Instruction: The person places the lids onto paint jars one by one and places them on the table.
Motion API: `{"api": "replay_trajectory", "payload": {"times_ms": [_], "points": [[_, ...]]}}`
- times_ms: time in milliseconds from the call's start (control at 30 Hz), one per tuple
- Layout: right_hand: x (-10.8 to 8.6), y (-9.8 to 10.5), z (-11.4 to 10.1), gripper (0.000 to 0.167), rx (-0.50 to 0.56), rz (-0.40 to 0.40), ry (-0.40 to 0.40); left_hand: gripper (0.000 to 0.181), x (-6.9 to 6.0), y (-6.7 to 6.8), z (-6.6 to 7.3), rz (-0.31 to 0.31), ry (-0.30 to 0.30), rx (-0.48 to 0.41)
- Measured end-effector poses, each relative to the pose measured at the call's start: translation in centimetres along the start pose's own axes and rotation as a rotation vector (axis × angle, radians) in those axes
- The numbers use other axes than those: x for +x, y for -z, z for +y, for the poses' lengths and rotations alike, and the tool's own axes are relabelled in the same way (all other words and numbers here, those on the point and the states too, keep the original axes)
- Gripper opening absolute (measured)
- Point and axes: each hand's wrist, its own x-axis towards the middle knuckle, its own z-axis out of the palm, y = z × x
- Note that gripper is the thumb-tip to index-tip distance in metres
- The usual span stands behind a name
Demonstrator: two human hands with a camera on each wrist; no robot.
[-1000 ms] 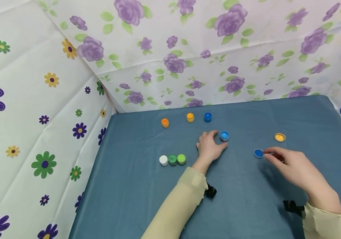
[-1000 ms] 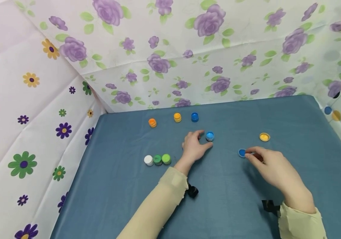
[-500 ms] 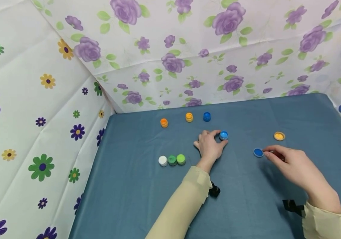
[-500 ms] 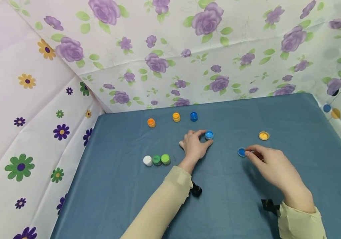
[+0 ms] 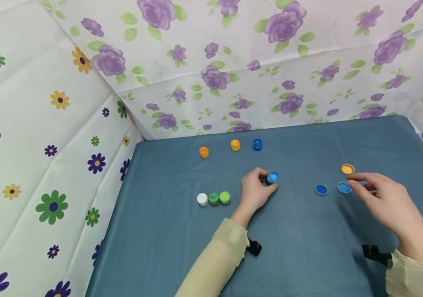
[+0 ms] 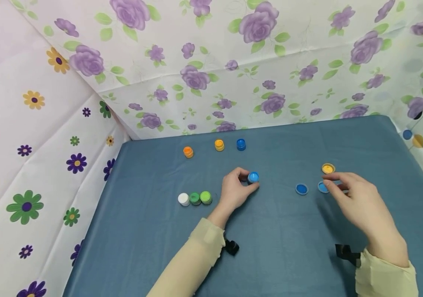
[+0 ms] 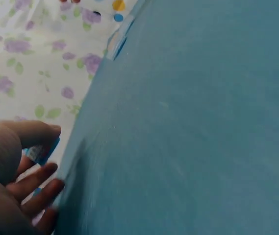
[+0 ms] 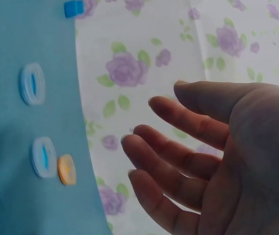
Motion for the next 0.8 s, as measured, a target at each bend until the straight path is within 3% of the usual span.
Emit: {"api": "replay_trajectory", "payload": {"times_ms": [167,467,700,800], "points": [[-0.1,0.3,0.4,0.045,0.018,0.037,-0.03,0.027,-2.4,2.3,-0.5,-0.1,-0.122,-0.179],[0.9,0.1,1.8,0.046,0.023,0.059,-0.04,0.026,-5.0,5.6,-1.4,-0.144,-0.258,-0.222],[2.4,-1.4,3.0,0.058,-0.004,-0.155,-0.008,0.035,-6.1,6.5,-2.9,-0.16,-0.312,-0.281],[2.7,-2.1,3.6,0.06,-0.018,-0.208,0.032,0.038,-6.2,6.6,-3.1,-0.149,-0.349,-0.309]]}}
